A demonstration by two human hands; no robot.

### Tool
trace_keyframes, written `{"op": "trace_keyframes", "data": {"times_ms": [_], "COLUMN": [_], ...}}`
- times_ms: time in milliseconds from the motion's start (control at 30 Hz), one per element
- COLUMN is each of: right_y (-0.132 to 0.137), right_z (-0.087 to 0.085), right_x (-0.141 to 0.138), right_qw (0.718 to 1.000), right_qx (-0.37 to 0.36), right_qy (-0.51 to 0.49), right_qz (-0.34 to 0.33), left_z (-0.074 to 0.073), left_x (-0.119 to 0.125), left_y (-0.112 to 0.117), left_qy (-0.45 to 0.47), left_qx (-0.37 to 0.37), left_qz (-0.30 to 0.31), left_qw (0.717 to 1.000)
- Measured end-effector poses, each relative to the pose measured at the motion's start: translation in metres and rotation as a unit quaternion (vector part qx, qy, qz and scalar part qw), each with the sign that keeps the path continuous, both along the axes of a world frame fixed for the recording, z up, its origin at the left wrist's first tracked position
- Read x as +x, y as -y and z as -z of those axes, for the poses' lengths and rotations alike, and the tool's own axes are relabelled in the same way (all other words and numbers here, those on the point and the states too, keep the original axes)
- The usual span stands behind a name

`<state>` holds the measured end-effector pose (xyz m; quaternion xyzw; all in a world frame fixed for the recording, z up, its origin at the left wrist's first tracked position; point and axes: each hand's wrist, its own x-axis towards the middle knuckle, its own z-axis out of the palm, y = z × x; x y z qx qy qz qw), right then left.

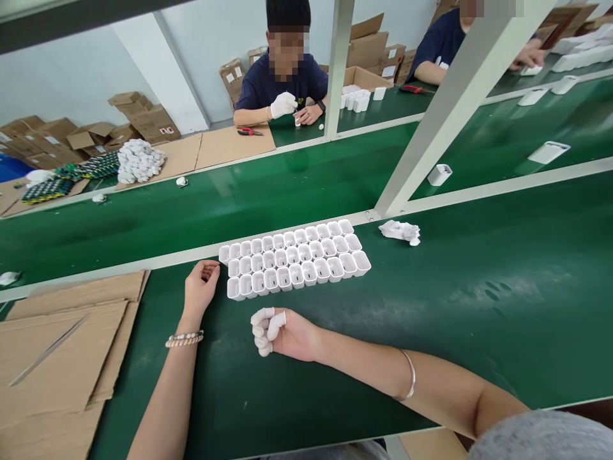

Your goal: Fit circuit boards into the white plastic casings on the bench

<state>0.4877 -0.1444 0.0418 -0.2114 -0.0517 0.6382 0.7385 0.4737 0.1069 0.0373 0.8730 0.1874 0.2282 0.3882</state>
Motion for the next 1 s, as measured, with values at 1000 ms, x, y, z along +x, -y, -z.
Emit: {"op": "trace_keyframes", "data": {"times_ms": [1000], "right_y": [0.0001], "right_z": [0.0034], "right_x": [-0.0007], "right_qw": [0.999], "right_qx": [0.010], "right_qy": [0.033], "right_qz": [-0.009], "left_z": [0.0026], "left_x": [0.0001], "left_y": [-0.0013], "left_qy": [-0.004], "left_qx": [-0.001], "left_qz": [0.001], "left_qw": [1.000]}}
